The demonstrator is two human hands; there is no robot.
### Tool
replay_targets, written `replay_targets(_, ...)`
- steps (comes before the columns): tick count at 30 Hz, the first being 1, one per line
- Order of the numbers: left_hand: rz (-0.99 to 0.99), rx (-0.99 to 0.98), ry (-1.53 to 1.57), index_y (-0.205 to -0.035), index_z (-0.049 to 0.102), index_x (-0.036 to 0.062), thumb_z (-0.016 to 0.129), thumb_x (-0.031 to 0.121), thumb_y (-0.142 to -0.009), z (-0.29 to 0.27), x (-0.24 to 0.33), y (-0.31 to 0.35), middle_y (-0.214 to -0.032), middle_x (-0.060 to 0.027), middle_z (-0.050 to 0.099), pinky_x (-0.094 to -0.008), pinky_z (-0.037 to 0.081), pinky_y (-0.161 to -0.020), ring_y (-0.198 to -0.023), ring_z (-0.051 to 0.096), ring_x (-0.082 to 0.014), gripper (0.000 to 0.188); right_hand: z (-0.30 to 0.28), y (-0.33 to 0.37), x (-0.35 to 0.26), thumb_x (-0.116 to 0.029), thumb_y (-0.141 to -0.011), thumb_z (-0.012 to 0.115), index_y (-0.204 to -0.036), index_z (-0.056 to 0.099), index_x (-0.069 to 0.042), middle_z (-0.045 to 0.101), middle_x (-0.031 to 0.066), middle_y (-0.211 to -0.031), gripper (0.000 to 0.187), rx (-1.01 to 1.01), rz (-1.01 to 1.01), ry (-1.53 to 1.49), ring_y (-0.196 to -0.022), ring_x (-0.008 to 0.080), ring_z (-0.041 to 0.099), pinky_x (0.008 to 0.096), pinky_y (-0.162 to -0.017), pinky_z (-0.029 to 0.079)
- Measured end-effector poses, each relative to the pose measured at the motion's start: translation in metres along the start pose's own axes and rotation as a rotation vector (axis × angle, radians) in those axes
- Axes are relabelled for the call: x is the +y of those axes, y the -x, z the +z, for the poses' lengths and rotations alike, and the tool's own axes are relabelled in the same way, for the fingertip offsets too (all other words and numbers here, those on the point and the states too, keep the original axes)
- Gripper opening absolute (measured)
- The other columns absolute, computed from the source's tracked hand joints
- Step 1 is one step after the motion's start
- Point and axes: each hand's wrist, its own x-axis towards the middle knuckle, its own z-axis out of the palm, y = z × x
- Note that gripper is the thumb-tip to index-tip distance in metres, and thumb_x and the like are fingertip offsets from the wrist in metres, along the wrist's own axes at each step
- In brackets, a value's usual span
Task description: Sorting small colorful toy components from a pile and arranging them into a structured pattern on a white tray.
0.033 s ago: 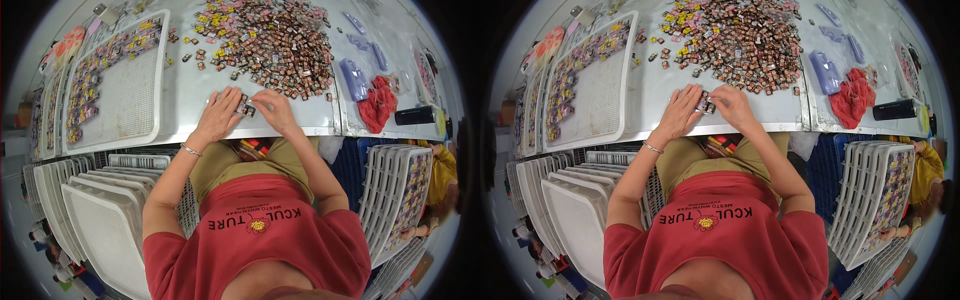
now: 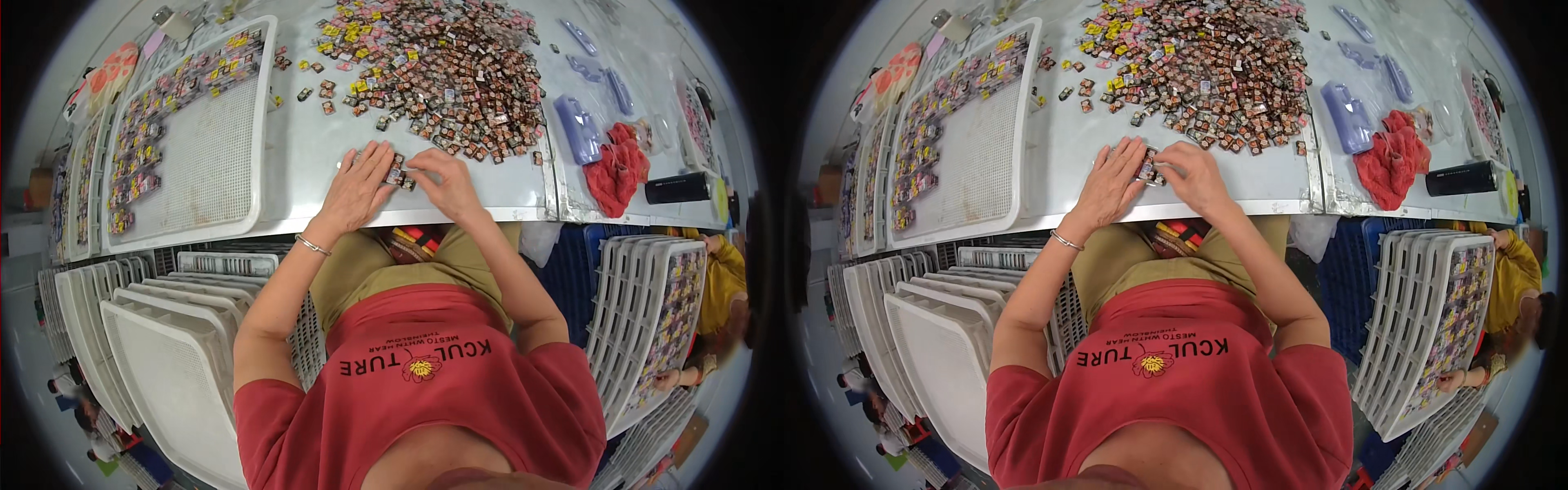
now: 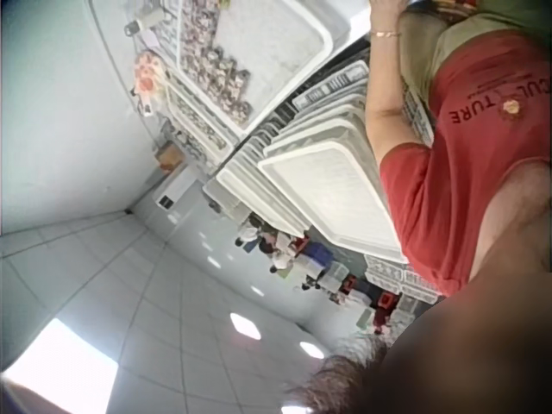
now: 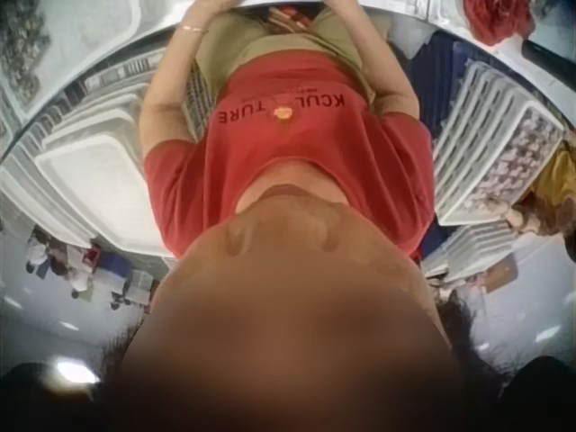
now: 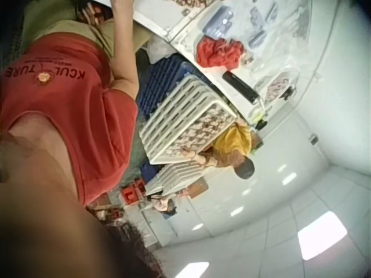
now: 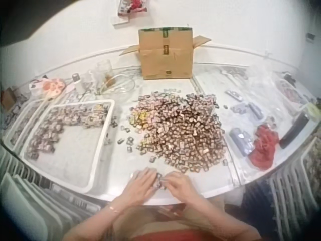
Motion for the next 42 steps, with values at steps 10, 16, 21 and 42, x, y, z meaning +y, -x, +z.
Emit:
replay_targets(10, 0.007, 0.086, 0.021, -0.135, 0.041, 0.0008, 0.053, 0.02, -0.088, 0.007, -0.001, 0.003, -0.143, -0.0148, 0.037, -0.0461, 0.025, -0.107, -0.132, 0.034, -0.0314, 0.052, 0.02, 0.014, 0.0, -0.004, -0.072, 0.069, -0.088, 0.066, -0.003, 0.059, 0.0082, -0.085, 0.017, 0.02, -0.097, 0.246, -0.079, 0.0269, 0.055, 0.0368, -0.071, 0.046)
replay_targets(16, 0.009, 0.1, -0.002, -0.134, 0.042, -0.0004, 0.054, 0.021, -0.088, 0.006, 0.001, 0.004, -0.142, -0.0148, 0.038, -0.0459, 0.026, -0.107, -0.132, 0.036, -0.0312, 0.052, 0.021, 0.023, -0.013, -0.007, -0.073, 0.069, -0.088, 0.069, -0.005, 0.061, 0.0054, -0.087, 0.016, 0.052, -0.181, 0.497, -0.081, 0.0237, 0.055, 0.0352, -0.071, 0.042)
replay_targets(21, -0.009, 0.084, 0.048, -0.137, 0.038, 0.0006, 0.052, 0.021, -0.088, 0.003, 0.005, 0.002, -0.146, -0.0136, 0.034, -0.0458, 0.023, -0.109, -0.135, 0.031, -0.0304, 0.054, 0.019, 0.02, -0.005, -0.005, -0.073, 0.067, -0.088, 0.069, -0.005, 0.061, 0.0051, -0.088, 0.015, 0.035, -0.19, 0.468, -0.083, 0.0233, 0.054, 0.0348, -0.071, 0.043)
replay_targets(42, 0.096, 0.057, -0.066, -0.135, 0.046, 0.0212, 0.057, 0.026, -0.088, 0.005, 0.004, 0.007, -0.139, -0.0063, 0.043, -0.0564, 0.023, -0.104, -0.132, 0.033, -0.0346, 0.049, 0.001, 0.008, 0.001, -0.007, -0.071, 0.071, -0.085, 0.068, -0.004, 0.057, 0.0095, -0.09, 0.015, -0.16, -0.007, 0.39, -0.084, 0.028, 0.057, 0.037, -0.074, 0.047)
